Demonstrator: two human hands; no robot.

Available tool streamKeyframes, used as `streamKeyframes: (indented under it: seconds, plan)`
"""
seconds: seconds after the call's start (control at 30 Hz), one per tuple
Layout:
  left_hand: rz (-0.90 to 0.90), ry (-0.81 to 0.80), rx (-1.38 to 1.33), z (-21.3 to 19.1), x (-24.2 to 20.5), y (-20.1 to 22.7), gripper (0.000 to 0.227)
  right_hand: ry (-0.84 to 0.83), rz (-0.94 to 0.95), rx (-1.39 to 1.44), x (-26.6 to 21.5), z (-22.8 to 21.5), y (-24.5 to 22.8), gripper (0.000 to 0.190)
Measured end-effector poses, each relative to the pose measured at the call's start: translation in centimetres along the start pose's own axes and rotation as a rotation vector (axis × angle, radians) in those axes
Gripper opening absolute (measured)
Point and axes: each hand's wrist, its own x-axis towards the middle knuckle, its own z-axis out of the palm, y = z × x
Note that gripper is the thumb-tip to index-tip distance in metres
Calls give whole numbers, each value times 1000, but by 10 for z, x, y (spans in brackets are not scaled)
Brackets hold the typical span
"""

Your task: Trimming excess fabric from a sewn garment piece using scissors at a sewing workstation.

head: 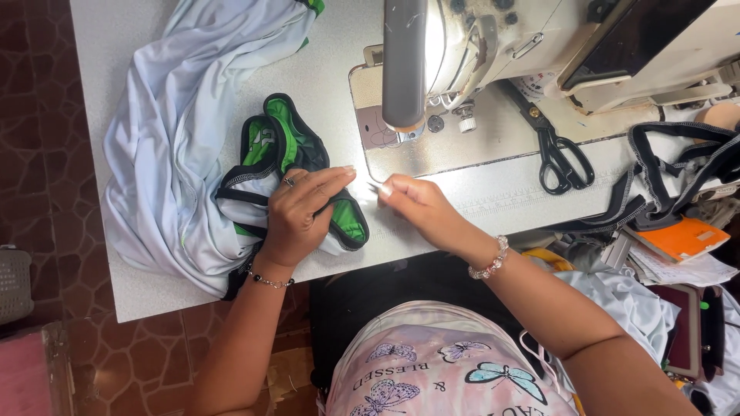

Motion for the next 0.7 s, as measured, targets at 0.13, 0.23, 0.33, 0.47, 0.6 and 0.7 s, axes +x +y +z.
streamKeyframes:
  seconds: [0.13,0.23,0.33,0.47,0.6,0.7]
  plan:
    - [-10,-11,4,0,0,3,33,-17,-30,-127,-1,11,2,38]
    - [-38,-8,-21,1,-1,4,36,2,-22,-138,2,18,10,40]
    - [-70,1,-45,2,-1,4,37,28,-39,-167,3,20,20,41]
    - [-128,-65,-117,-1,3,7,46,140,-24,-257,-11,1,14,37]
    - [-209,-114,-243,-3,6,9,49,310,85,-442,-41,-63,0,29]
    - [-264,-147,-337,-3,11,8,54,355,160,-570,-56,-86,-4,34]
